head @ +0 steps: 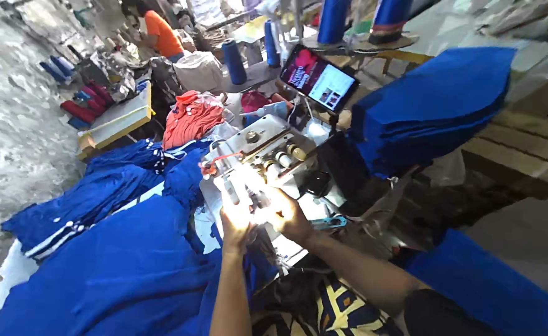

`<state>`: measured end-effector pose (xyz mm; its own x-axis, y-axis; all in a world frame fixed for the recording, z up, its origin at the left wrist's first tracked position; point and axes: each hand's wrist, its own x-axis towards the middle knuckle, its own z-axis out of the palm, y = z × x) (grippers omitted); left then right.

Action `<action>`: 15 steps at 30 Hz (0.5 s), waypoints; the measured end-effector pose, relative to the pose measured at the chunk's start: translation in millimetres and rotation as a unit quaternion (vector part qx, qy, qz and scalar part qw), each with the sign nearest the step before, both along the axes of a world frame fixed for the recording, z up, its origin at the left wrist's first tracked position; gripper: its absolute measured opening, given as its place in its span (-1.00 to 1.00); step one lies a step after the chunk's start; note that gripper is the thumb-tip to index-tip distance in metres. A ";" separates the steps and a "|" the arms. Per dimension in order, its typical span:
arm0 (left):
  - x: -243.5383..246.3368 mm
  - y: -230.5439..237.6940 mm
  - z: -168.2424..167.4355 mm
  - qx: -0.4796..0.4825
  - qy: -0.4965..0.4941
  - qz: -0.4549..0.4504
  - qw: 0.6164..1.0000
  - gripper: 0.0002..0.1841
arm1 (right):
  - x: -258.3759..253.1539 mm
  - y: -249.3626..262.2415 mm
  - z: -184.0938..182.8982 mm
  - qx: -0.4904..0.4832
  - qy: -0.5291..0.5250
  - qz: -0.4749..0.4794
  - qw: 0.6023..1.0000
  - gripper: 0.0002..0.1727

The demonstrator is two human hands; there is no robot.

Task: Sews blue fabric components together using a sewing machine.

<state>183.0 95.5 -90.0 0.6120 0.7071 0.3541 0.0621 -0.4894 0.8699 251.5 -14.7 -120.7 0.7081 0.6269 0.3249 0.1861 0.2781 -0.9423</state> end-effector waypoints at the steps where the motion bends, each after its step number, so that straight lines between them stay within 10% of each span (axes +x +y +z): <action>1: 0.1 0.0 -2.0 0.001 -0.003 0.007 1.000 -0.62 | 2.7 -0.7 4.5 0.003 0.034 0.020 0.999 -0.38; 15: 8.0 -2.9 -9.2 -0.007 -0.091 0.039 0.995 -0.92 | 24.1 4.4 8.3 -0.024 0.061 0.075 0.995 -0.40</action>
<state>191.1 92.7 -99.2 0.4821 0.7554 0.4437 -0.0594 -0.4771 0.8768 275.6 -10.3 -112.4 0.6375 0.7413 0.2097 0.0286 0.2492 -0.9680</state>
